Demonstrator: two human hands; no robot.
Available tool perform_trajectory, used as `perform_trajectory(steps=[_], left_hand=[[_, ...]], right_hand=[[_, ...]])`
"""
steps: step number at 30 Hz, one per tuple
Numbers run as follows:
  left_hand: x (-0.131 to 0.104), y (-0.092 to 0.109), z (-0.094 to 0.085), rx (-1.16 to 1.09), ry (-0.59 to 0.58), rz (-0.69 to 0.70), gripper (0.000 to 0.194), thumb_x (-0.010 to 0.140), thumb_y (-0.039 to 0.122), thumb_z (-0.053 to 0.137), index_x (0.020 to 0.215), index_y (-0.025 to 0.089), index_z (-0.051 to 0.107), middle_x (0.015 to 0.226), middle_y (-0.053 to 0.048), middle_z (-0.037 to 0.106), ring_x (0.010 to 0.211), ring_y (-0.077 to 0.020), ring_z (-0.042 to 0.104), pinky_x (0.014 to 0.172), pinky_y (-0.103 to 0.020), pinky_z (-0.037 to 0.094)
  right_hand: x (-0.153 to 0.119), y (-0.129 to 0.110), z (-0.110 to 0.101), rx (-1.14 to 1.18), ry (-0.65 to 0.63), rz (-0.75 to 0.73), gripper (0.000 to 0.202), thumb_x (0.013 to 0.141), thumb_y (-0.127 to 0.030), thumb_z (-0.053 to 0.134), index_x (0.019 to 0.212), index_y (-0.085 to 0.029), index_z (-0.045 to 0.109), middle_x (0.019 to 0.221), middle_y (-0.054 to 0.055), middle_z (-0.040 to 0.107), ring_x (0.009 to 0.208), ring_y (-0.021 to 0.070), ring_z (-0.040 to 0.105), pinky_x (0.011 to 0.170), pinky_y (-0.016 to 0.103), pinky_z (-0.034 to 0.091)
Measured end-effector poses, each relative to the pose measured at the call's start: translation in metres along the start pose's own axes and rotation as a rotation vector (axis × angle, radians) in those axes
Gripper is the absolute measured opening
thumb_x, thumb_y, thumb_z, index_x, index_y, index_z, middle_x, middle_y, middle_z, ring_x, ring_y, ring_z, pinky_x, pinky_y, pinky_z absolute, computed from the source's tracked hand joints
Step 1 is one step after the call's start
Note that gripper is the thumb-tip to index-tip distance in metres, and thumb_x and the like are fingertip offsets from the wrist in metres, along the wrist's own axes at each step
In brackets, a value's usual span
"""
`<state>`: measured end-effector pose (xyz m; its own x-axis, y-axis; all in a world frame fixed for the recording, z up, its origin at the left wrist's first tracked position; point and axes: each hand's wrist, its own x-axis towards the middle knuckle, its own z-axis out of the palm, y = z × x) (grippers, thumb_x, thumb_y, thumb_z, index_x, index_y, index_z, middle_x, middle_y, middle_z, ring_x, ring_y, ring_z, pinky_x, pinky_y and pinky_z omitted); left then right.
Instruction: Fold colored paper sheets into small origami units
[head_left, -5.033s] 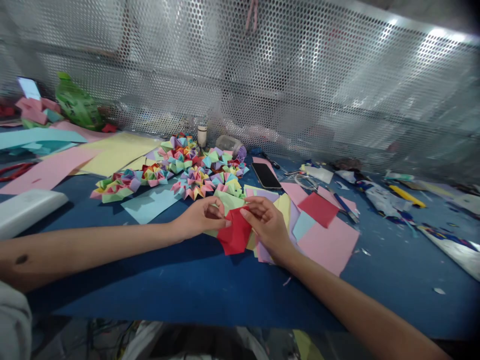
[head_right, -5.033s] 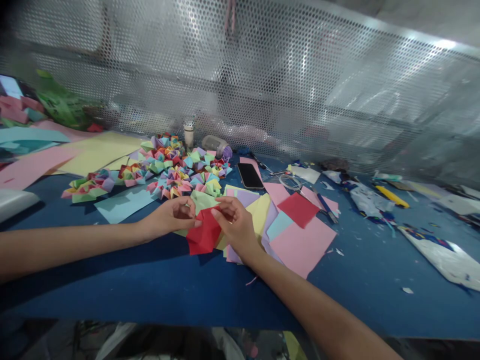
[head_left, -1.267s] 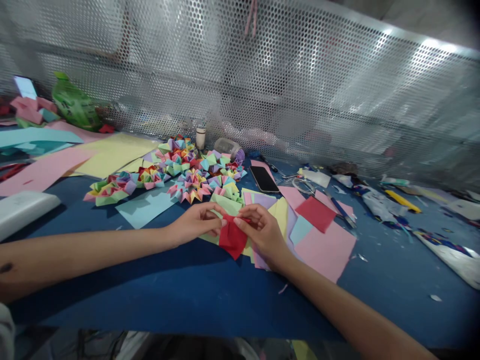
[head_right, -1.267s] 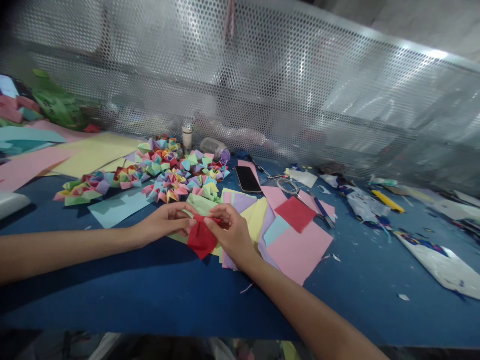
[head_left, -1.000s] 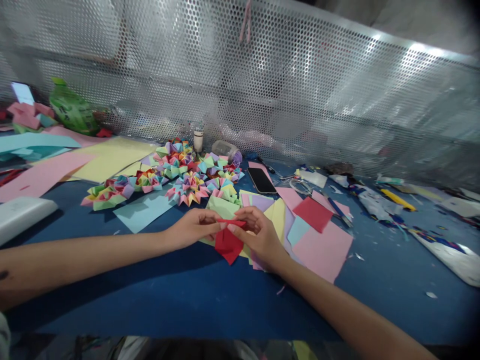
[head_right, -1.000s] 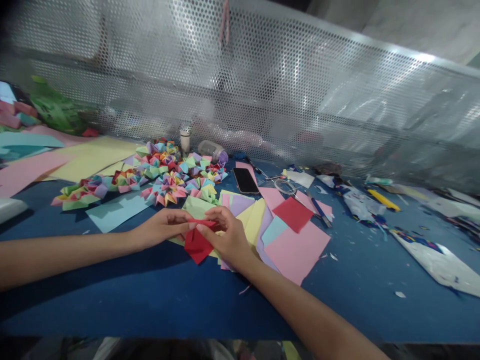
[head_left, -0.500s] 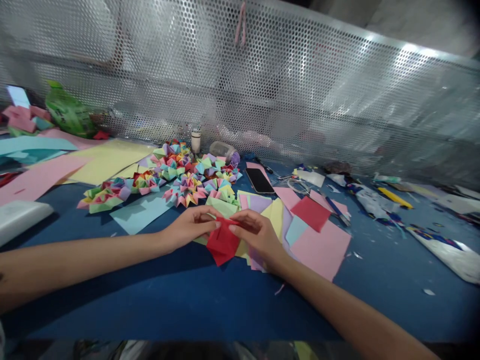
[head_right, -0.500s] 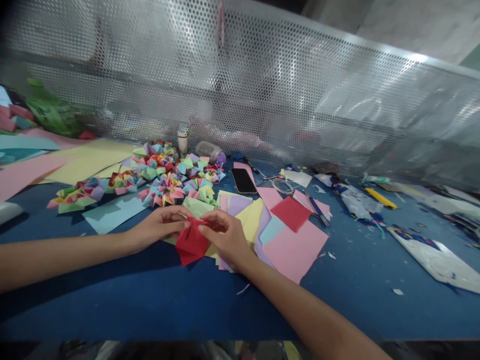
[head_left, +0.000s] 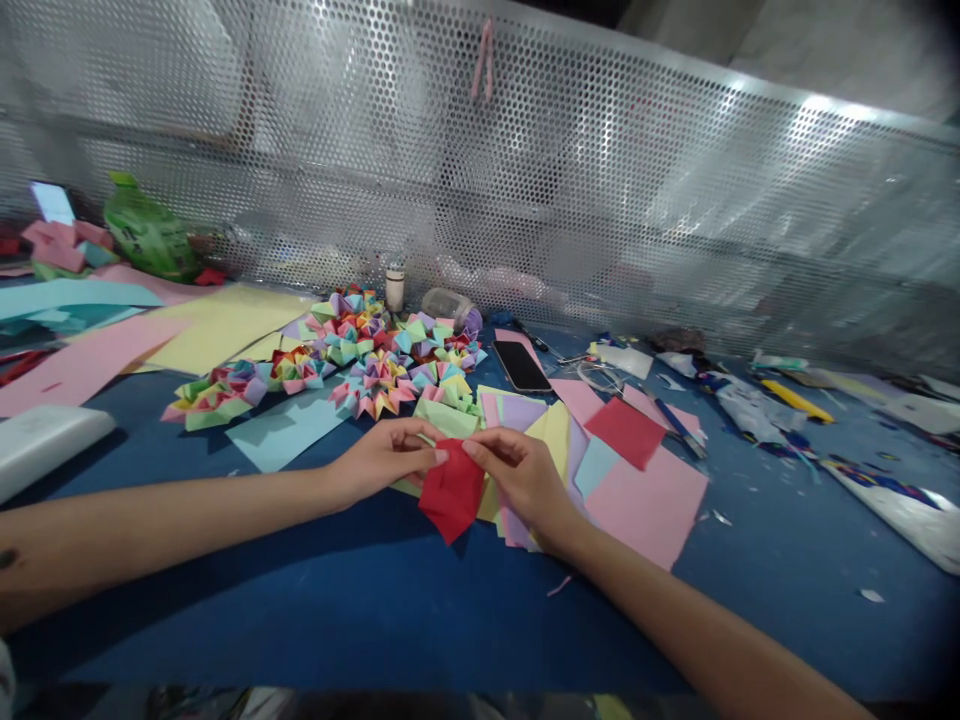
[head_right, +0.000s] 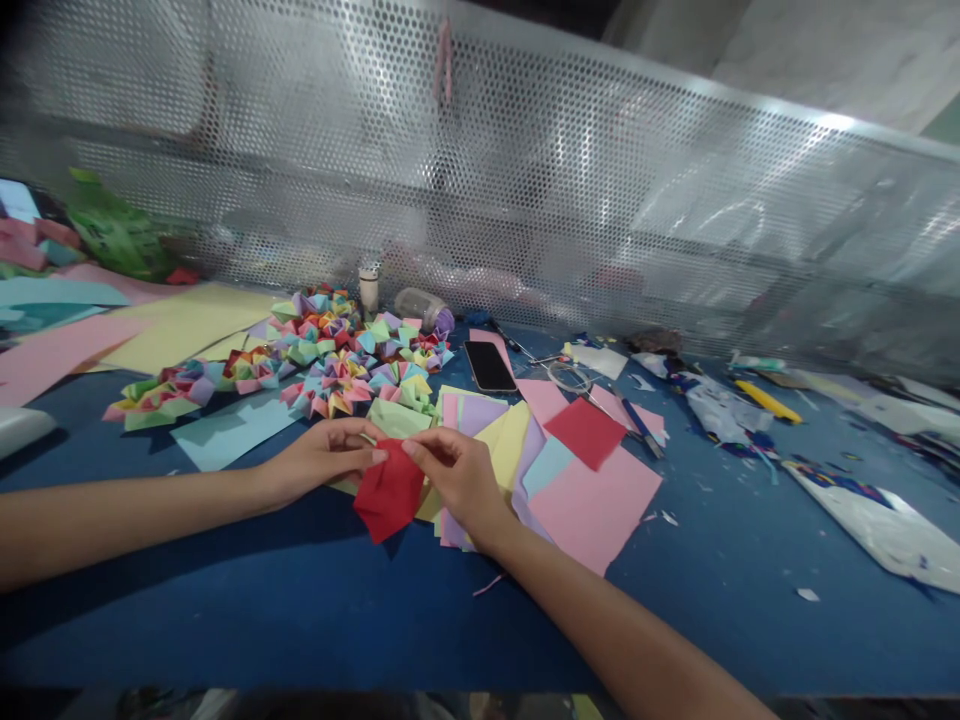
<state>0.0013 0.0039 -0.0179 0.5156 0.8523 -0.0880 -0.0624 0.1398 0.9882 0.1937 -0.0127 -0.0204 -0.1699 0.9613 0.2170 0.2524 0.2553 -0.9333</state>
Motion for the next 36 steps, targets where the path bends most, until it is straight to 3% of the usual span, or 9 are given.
perform_trajectory(steps=[8,14,19,24,31,36], left_hand=[[0.001,0.0,-0.001,0.015,0.009,0.015,0.026,0.071,0.031,0.071,0.085,0.014,0.06,0.063,0.002,0.065,0.056,-0.0073,0.058,0.054,-0.016,0.044],[0.0,-0.002,-0.001,0.029,-0.009,0.036,0.025,0.072,0.03,0.07,0.089,0.015,0.06,0.064,0.002,0.066,0.058,-0.0088,0.06,0.056,-0.018,0.046],[-0.002,0.0,0.001,0.063,-0.012,0.022,0.024,0.072,0.03,0.07,0.087,0.015,0.06,0.066,0.001,0.066,0.06,-0.0087,0.059,0.06,-0.019,0.047],[-0.001,-0.001,0.001,0.057,-0.018,0.007,0.023,0.071,0.03,0.071,0.082,0.015,0.058,0.061,0.003,0.064,0.057,-0.0078,0.059,0.057,-0.017,0.046],[-0.002,0.0,0.002,0.159,0.011,-0.039,0.027,0.071,0.038,0.07,0.081,0.016,0.059,0.057,0.002,0.063,0.055,-0.0109,0.061,0.058,-0.022,0.05],[-0.002,0.003,0.002,0.202,-0.052,-0.068,0.032,0.074,0.046,0.064,0.069,0.014,0.06,0.059,-0.002,0.067,0.059,-0.0125,0.064,0.058,-0.02,0.049]], right_hand=[[0.0,0.0,0.003,0.079,-0.02,-0.037,0.015,0.073,-0.029,0.066,0.083,-0.019,0.065,0.08,0.003,0.067,0.077,0.0161,0.062,0.07,0.027,0.048],[0.003,-0.007,0.004,0.168,-0.006,0.086,0.008,0.065,-0.024,0.068,0.071,-0.019,0.07,0.072,0.001,0.067,0.069,0.014,0.06,0.064,0.026,0.046],[-0.003,-0.017,0.002,0.2,0.021,0.132,0.012,0.066,-0.024,0.066,0.074,-0.019,0.072,0.074,0.002,0.068,0.071,0.0152,0.06,0.065,0.027,0.045],[-0.002,-0.011,0.001,0.167,0.032,0.073,0.018,0.067,-0.032,0.068,0.076,-0.017,0.071,0.074,0.003,0.068,0.071,0.0169,0.061,0.064,0.029,0.046],[-0.001,-0.002,0.001,0.07,0.024,-0.055,0.029,0.068,-0.027,0.071,0.094,-0.02,0.061,0.076,0.002,0.064,0.075,0.0154,0.063,0.067,0.027,0.05],[-0.005,-0.007,0.002,0.009,-0.036,-0.063,0.031,0.071,-0.026,0.069,0.1,-0.019,0.059,0.08,0.003,0.065,0.077,0.0152,0.063,0.069,0.027,0.05]])
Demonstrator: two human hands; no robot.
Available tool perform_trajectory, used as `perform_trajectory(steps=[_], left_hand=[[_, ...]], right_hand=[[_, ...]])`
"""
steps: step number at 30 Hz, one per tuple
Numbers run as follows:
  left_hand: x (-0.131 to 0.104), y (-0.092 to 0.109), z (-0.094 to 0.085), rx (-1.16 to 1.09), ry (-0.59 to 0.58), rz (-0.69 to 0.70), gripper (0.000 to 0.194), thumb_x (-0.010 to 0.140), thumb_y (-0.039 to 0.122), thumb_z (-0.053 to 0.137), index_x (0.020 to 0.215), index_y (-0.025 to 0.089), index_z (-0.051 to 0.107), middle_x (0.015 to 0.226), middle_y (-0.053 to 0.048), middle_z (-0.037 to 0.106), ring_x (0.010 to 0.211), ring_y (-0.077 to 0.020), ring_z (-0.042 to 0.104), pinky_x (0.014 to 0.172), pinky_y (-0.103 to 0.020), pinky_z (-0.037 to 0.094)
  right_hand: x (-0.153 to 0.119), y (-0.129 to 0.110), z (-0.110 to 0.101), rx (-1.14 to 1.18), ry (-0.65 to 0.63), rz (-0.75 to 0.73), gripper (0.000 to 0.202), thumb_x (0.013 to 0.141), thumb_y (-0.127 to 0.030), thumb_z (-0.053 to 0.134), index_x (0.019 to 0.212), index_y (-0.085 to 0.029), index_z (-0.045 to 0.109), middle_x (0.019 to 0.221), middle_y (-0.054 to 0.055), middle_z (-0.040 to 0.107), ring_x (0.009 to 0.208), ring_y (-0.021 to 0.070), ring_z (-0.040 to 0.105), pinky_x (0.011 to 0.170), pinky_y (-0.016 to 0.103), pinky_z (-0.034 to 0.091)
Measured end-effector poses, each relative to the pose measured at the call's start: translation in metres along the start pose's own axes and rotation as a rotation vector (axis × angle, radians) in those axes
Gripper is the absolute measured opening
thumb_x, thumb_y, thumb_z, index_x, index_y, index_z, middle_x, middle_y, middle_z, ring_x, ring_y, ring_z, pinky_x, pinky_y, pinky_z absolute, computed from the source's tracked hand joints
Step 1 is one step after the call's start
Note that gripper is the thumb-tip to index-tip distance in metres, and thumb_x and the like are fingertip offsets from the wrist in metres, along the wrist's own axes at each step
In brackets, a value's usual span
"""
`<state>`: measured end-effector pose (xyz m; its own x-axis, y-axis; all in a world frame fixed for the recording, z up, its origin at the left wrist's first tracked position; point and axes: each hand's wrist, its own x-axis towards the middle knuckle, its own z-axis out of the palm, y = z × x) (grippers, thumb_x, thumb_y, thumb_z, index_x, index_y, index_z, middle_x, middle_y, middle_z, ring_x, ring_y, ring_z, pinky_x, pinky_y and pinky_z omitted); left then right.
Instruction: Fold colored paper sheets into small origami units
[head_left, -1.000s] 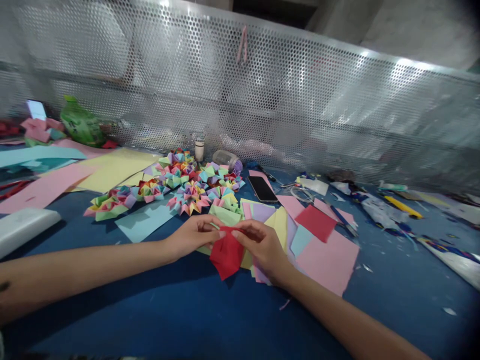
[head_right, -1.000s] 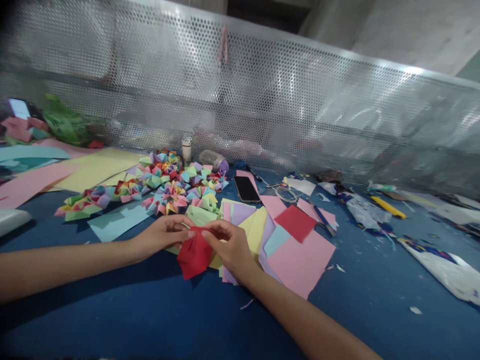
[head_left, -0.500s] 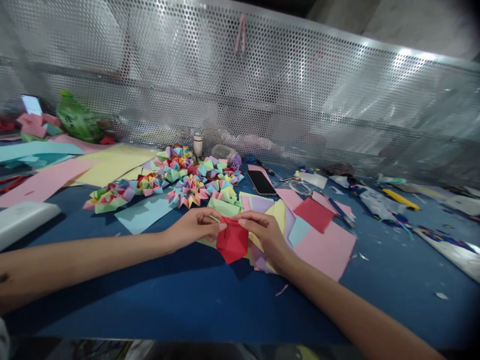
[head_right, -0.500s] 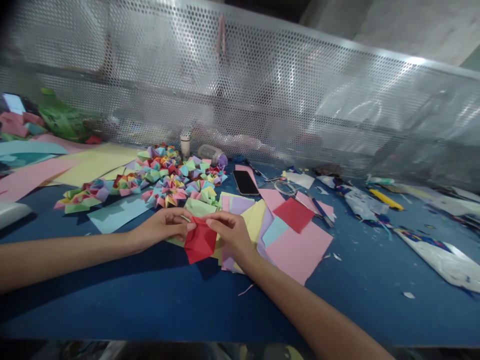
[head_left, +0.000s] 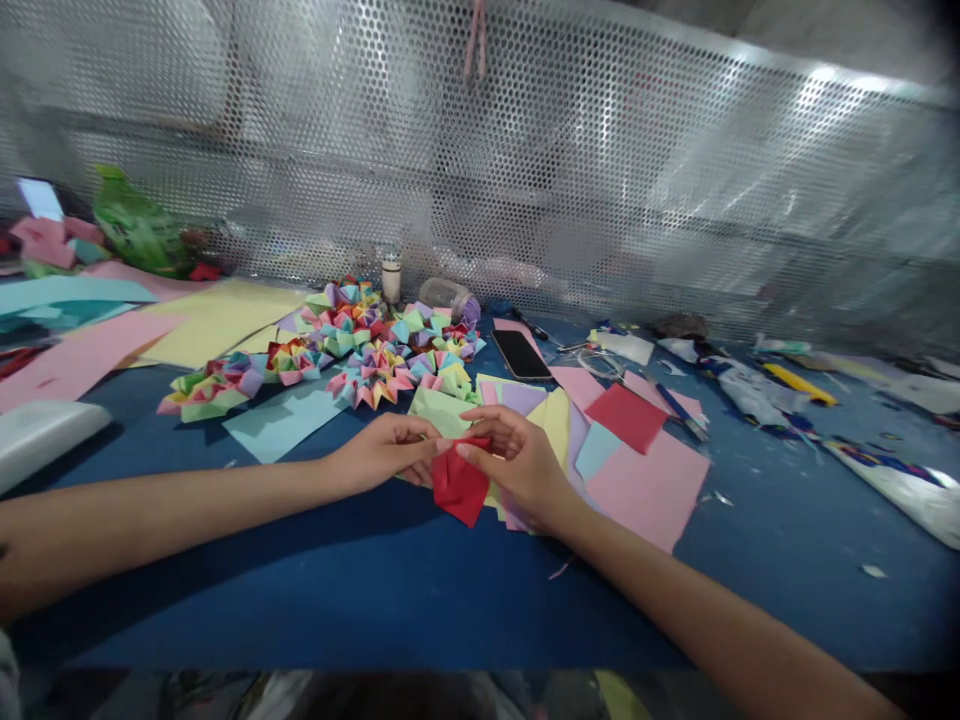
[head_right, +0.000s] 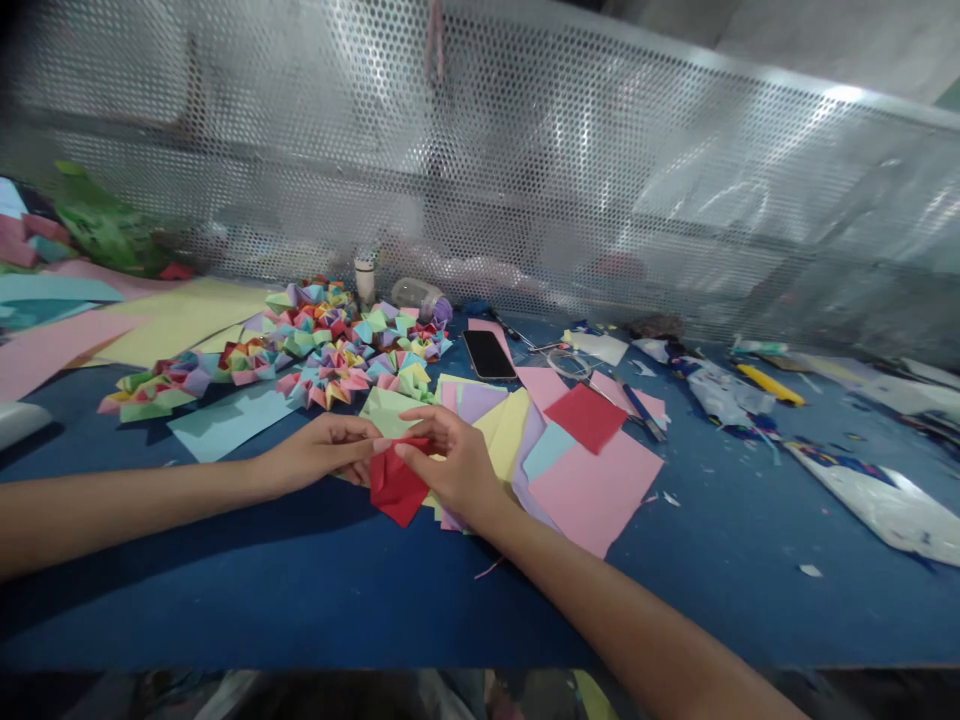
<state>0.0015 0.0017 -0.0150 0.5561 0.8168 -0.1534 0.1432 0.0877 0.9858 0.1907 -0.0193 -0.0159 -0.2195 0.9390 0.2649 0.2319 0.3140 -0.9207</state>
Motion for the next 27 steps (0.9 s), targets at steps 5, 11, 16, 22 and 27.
perform_trajectory(steps=[5,11,16,22,27], left_hand=[[0.001,-0.004,-0.003,-0.004,-0.043,0.007,0.033,0.077,0.045,0.062,0.073,0.013,0.067,0.07,-0.005,0.072,0.066,-0.0146,0.067,0.06,-0.019,0.048],[0.002,-0.003,-0.003,-0.161,0.124,0.066,0.028,0.076,0.042,0.065,0.073,0.014,0.067,0.071,-0.004,0.071,0.07,-0.0143,0.067,0.065,-0.02,0.049],[0.001,-0.001,-0.002,-0.16,0.101,0.03,0.027,0.077,0.041,0.065,0.077,0.014,0.068,0.075,-0.006,0.072,0.071,-0.0143,0.067,0.062,-0.019,0.048],[0.0,-0.003,-0.002,-0.077,0.04,0.065,0.022,0.073,0.037,0.068,0.073,0.015,0.067,0.066,-0.001,0.067,0.061,-0.0116,0.062,0.058,-0.019,0.047],[0.001,-0.002,0.0,-0.067,0.037,0.075,0.023,0.071,0.034,0.069,0.064,0.014,0.061,0.052,0.005,0.055,0.047,-0.0062,0.05,0.049,-0.016,0.04]], right_hand=[[0.003,0.003,-0.002,-0.013,0.058,-0.026,0.035,0.072,-0.029,0.07,0.103,-0.02,0.058,0.083,0.003,0.065,0.081,0.0161,0.063,0.073,0.029,0.05],[0.003,0.002,-0.005,-0.118,0.078,-0.076,0.054,0.063,-0.032,0.077,0.112,-0.025,0.054,0.111,0.007,0.061,0.097,0.02,0.059,0.08,0.034,0.05],[0.005,0.0,-0.009,-0.124,0.184,-0.101,0.03,0.074,-0.028,0.066,0.103,-0.025,0.059,0.107,0.005,0.062,0.089,0.0173,0.06,0.077,0.032,0.052],[0.003,-0.001,-0.008,-0.071,0.066,-0.095,0.016,0.079,-0.029,0.061,0.091,-0.021,0.067,0.089,0.005,0.069,0.084,0.0184,0.064,0.075,0.032,0.052],[0.002,0.003,-0.004,-0.031,0.073,-0.053,0.027,0.075,-0.03,0.066,0.1,-0.02,0.064,0.08,0.003,0.068,0.079,0.017,0.065,0.072,0.029,0.052]])
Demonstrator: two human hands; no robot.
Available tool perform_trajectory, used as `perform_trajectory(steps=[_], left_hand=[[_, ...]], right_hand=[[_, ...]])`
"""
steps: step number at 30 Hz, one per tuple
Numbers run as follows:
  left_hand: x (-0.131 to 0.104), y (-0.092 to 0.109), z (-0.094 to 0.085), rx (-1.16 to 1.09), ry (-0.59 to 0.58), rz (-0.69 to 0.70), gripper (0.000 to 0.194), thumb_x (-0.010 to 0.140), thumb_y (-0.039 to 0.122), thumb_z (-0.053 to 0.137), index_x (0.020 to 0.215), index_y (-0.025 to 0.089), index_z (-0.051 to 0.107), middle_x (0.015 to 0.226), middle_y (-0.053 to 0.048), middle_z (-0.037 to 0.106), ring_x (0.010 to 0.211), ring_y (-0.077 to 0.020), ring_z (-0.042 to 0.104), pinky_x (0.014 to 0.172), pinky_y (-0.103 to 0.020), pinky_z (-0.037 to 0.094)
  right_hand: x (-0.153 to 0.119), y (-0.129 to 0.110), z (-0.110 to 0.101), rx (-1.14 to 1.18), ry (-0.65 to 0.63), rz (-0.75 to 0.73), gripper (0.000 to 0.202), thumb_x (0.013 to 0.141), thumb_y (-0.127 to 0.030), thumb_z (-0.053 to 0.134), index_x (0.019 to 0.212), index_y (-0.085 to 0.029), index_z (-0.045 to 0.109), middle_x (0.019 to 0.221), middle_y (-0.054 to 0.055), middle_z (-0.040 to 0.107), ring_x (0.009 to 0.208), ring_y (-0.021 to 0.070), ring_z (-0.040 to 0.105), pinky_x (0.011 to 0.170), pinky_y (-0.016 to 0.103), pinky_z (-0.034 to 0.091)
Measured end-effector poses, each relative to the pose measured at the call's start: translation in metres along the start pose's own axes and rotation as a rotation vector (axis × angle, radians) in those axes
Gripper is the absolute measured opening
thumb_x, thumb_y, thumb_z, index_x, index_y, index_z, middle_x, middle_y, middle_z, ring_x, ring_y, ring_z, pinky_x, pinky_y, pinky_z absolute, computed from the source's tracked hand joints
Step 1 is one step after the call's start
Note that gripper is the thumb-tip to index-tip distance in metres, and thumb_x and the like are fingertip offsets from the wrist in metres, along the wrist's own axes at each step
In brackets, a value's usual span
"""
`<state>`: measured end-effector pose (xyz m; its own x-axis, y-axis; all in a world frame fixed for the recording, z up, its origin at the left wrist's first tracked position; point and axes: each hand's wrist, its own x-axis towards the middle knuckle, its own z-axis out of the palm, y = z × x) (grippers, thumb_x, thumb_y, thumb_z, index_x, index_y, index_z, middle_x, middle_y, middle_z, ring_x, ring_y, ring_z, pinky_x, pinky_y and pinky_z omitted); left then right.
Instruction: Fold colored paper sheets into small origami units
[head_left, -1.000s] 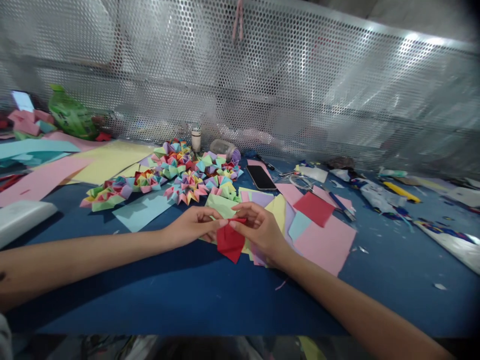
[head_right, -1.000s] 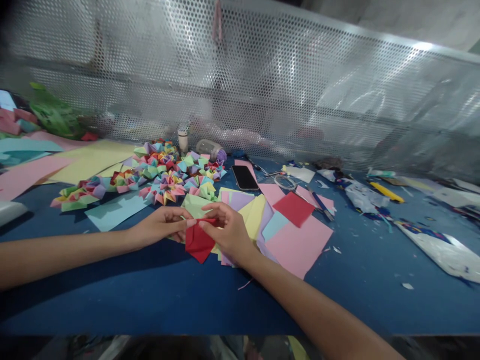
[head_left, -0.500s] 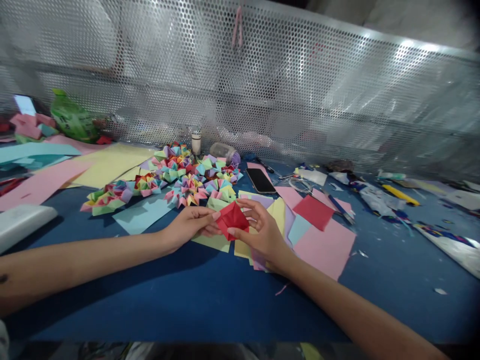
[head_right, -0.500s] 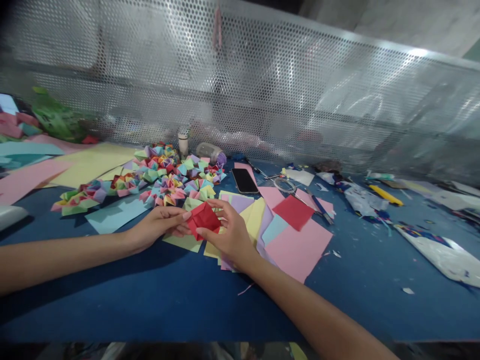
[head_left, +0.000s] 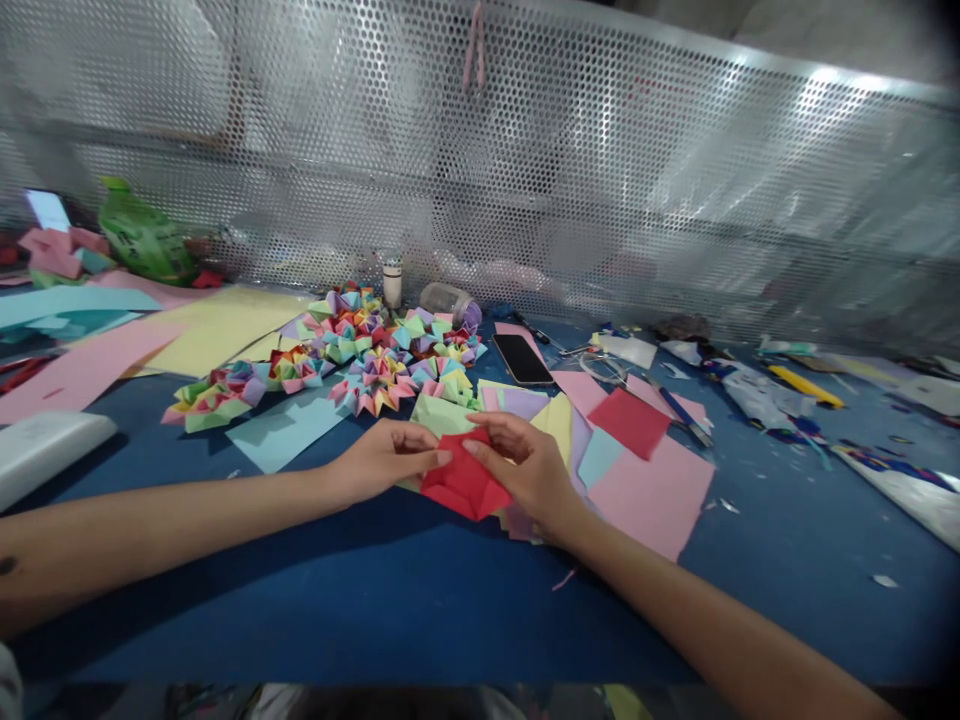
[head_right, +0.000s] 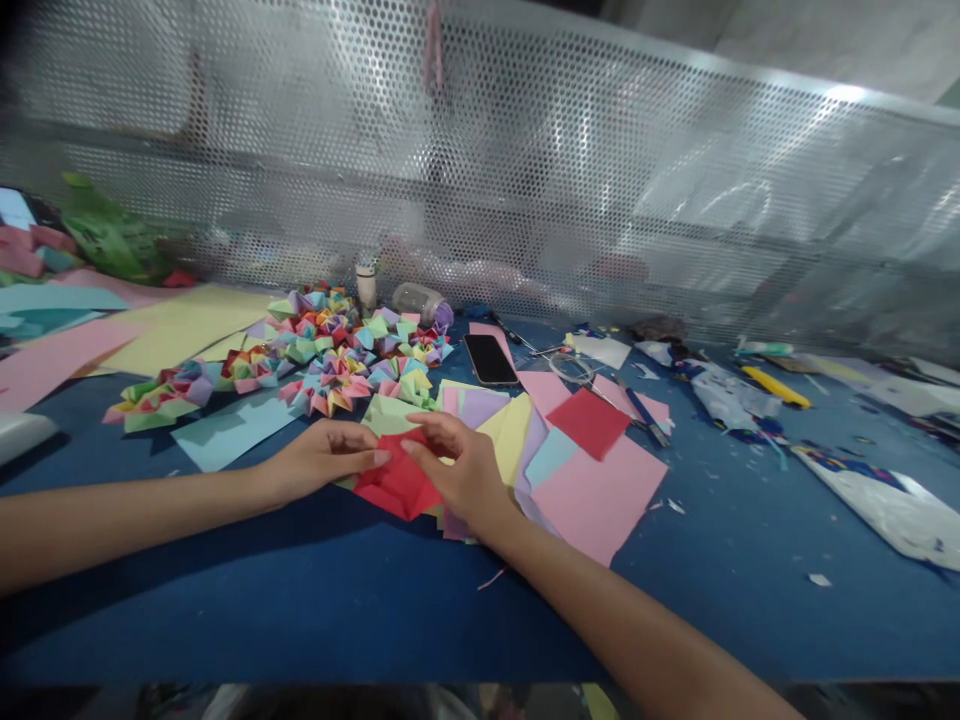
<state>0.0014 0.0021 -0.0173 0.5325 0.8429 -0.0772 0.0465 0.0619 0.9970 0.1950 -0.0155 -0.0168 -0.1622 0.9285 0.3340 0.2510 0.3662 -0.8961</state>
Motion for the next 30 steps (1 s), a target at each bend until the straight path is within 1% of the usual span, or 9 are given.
perform_trajectory(steps=[2,4,7,12,15,17,21,24,30], left_hand=[[0.0,0.0009,0.0007,-0.009,0.019,0.005,0.023,0.071,0.034,0.069,0.065,0.014,0.06,0.052,0.005,0.054,0.047,-0.0058,0.048,0.048,-0.016,0.039],[-0.0003,0.0015,0.0011,-0.022,0.019,0.0,0.024,0.07,0.034,0.07,0.066,0.014,0.058,0.055,0.004,0.055,0.05,-0.007,0.05,0.049,-0.017,0.039],[-0.0013,0.002,0.0009,-0.029,0.02,0.021,0.024,0.068,0.033,0.072,0.071,0.015,0.057,0.061,0.003,0.058,0.054,-0.0084,0.052,0.05,-0.018,0.038],[-0.003,0.0028,0.0,-0.028,0.021,0.034,0.024,0.073,0.035,0.068,0.086,0.018,0.056,0.056,0.007,0.054,0.046,-0.0061,0.046,0.044,-0.016,0.029],[-0.0026,0.0037,0.0004,-0.022,0.004,0.037,0.022,0.072,0.032,0.069,0.08,0.016,0.056,0.057,0.005,0.055,0.047,-0.006,0.047,0.045,-0.017,0.03],[-0.002,0.0039,0.001,-0.031,0.009,0.028,0.022,0.072,0.03,0.07,0.074,0.015,0.054,0.058,0.004,0.057,0.049,-0.0064,0.049,0.046,-0.017,0.031],[-0.0009,0.0028,0.0015,-0.091,0.011,0.014,0.022,0.073,0.028,0.069,0.074,0.015,0.052,0.059,0.003,0.06,0.051,-0.0068,0.052,0.048,-0.016,0.034],[-0.0007,0.0028,0.0015,-0.126,0.011,0.023,0.022,0.072,0.028,0.07,0.075,0.015,0.052,0.056,0.005,0.059,0.049,-0.0066,0.052,0.048,-0.016,0.036],[-0.0013,0.0037,0.0014,-0.074,-0.021,-0.024,0.023,0.075,0.035,0.066,0.084,0.015,0.059,0.063,0.004,0.058,0.057,-0.0088,0.056,0.058,-0.02,0.047]], right_hand=[[0.0022,0.001,-0.0016,0.02,0.067,0.033,0.026,0.073,-0.032,0.068,0.096,-0.02,0.063,0.079,0.003,0.068,0.079,0.017,0.066,0.072,0.029,0.052],[0.0043,0.0013,-0.0032,0.05,0.079,0.065,0.025,0.072,-0.033,0.069,0.093,-0.02,0.063,0.077,0.003,0.069,0.078,0.0171,0.066,0.073,0.029,0.053],[0.0047,0.0011,-0.0027,0.099,0.008,0.074,0.026,0.071,-0.033,0.07,0.092,-0.021,0.063,0.076,0.002,0.069,0.076,0.0166,0.067,0.072,0.029,0.053],[0.0005,0.0003,0.0022,0.124,-0.085,0.08,0.02,0.07,-0.034,0.071,0.083,-0.019,0.067,0.079,0.003,0.069,0.076,0.0167,0.066,0.071,0.029,0.053],[-0.0013,0.0003,0.0028,0.094,-0.117,0.084,0.022,0.071,-0.033,0.07,0.09,-0.02,0.066,0.081,0.003,0.069,0.077,0.0163,0.066,0.071,0.029,0.053],[-0.0014,0.0006,0.0025,0.063,-0.1,0.077,0.023,0.072,-0.032,0.069,0.092,-0.02,0.065,0.081,0.003,0.069,0.076,0.0162,0.066,0.07,0.028,0.053],[-0.0005,0.0003,0.0016,0.012,-0.036,0.067,0.016,0.072,-0.029,0.068,0.084,-0.019,0.067,0.081,0.004,0.07,0.077,0.0179,0.066,0.069,0.029,0.053],[-0.0003,-0.0016,0.001,-0.036,-0.048,0.006,0.01,0.074,-0.024,0.065,0.081,-0.02,0.068,0.078,0.004,0.07,0.074,0.0174,0.066,0.067,0.029,0.053],[-0.0011,-0.0071,0.0004,-0.191,-0.051,-0.277,0.014,0.078,-0.017,0.058,0.081,-0.022,0.071,0.08,0.004,0.067,0.074,0.0154,0.062,0.066,0.028,0.051]])
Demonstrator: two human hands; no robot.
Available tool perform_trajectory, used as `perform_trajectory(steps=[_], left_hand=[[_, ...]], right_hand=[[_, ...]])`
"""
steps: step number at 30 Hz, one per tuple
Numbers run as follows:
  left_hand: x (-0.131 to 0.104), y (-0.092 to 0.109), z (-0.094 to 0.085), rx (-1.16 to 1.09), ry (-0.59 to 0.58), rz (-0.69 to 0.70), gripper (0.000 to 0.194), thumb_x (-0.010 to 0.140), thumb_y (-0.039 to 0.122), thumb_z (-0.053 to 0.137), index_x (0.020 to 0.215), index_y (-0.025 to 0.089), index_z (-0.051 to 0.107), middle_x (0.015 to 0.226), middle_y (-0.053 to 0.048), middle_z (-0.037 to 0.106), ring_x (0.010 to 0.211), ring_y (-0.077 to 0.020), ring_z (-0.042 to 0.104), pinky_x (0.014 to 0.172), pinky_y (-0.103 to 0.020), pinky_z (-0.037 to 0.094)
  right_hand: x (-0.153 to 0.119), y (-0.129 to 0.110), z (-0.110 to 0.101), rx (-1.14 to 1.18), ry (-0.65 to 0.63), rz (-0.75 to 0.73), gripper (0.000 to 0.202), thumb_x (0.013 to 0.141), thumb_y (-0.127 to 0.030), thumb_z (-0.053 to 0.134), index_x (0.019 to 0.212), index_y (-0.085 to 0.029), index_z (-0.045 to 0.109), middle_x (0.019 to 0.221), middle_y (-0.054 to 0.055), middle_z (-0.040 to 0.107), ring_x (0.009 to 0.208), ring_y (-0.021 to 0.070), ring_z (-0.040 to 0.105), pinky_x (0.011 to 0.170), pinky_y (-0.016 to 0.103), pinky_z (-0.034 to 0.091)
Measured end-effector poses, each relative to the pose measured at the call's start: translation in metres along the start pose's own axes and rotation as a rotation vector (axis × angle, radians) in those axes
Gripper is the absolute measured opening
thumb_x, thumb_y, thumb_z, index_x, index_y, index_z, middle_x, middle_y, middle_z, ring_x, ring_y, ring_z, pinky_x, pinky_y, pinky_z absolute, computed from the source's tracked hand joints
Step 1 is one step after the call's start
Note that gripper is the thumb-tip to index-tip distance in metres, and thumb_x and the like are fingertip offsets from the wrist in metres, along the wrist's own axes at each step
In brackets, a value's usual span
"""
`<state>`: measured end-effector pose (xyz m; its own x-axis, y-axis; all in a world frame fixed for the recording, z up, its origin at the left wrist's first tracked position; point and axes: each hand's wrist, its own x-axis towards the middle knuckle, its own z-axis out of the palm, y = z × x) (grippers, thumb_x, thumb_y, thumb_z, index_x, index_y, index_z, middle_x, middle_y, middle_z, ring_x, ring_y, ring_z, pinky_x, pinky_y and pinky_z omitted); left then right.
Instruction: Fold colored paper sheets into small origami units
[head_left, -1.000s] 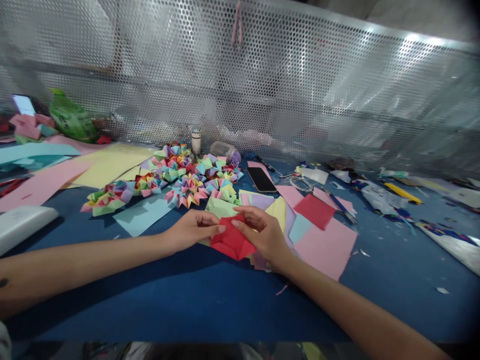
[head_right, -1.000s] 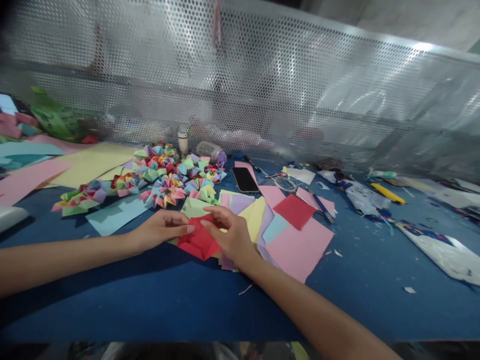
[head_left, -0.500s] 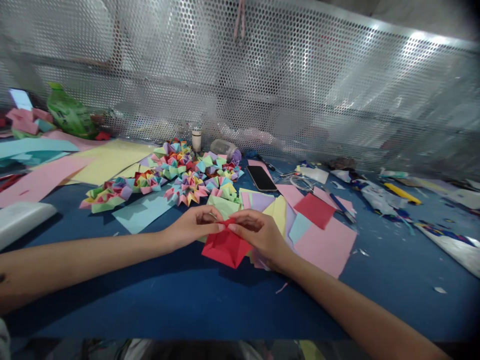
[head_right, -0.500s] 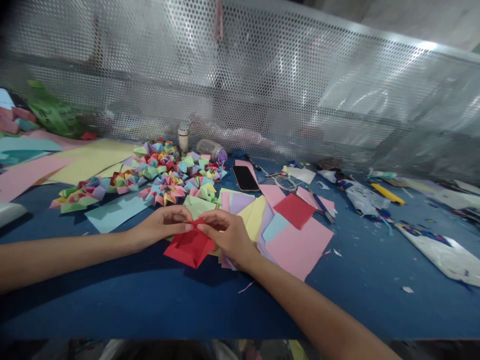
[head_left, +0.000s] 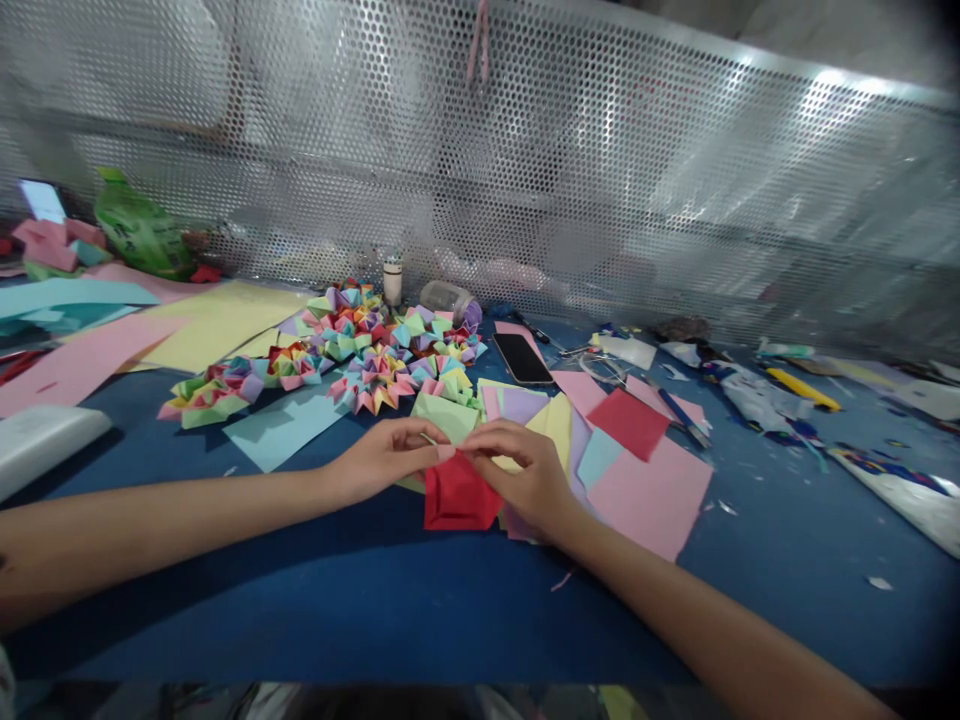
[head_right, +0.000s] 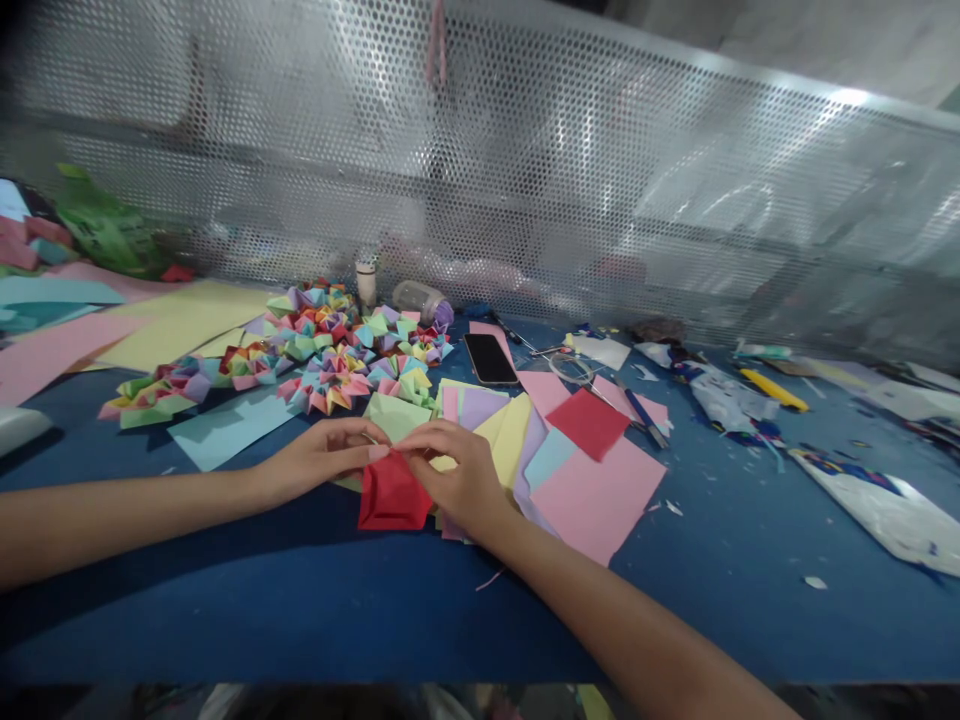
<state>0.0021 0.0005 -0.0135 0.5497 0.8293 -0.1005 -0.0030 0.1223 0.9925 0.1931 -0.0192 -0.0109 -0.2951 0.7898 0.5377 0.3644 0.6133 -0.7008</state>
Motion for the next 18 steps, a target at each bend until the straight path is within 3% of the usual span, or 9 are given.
perform_trajectory(steps=[3,5,12,18], left_hand=[[0.001,-0.002,-0.001,0.046,-0.008,0.013,0.023,0.076,0.035,0.065,0.079,0.013,0.062,0.063,0.003,0.058,0.057,-0.0078,0.055,0.055,-0.017,0.044],[0.002,-0.003,-0.002,0.049,-0.012,0.017,0.022,0.076,0.034,0.065,0.077,0.012,0.062,0.062,0.003,0.058,0.056,-0.0068,0.055,0.052,-0.015,0.042],[0.002,-0.003,-0.001,0.025,-0.018,0.008,0.017,0.076,0.029,0.066,0.078,0.012,0.062,0.068,0.001,0.065,0.062,-0.0095,0.06,0.059,-0.019,0.046],[0.002,-0.003,-0.001,0.036,-0.023,0.042,0.013,0.078,0.024,0.064,0.078,0.011,0.063,0.066,0.001,0.066,0.061,-0.0077,0.06,0.057,-0.016,0.045]], right_hand=[[0.0,-0.002,-0.001,-0.042,0.016,-0.093,0.015,0.077,-0.015,0.058,0.079,-0.022,0.071,0.08,0.005,0.065,0.072,0.0146,0.061,0.067,0.029,0.05],[0.0,-0.003,-0.002,-0.026,0.005,-0.08,0.014,0.077,-0.015,0.058,0.079,-0.02,0.071,0.08,0.005,0.064,0.073,0.0149,0.061,0.067,0.029,0.05],[-0.001,0.004,0.002,0.13,0.012,0.278,0.015,0.074,-0.029,0.066,0.083,-0.018,0.065,0.077,0.004,0.067,0.071,0.0162,0.065,0.064,0.028,0.053],[-0.002,0.008,0.004,0.199,-0.002,0.286,0.018,0.07,-0.028,0.07,0.084,-0.018,0.063,0.075,0.003,0.068,0.072,0.0155,0.067,0.068,0.027,0.055]])
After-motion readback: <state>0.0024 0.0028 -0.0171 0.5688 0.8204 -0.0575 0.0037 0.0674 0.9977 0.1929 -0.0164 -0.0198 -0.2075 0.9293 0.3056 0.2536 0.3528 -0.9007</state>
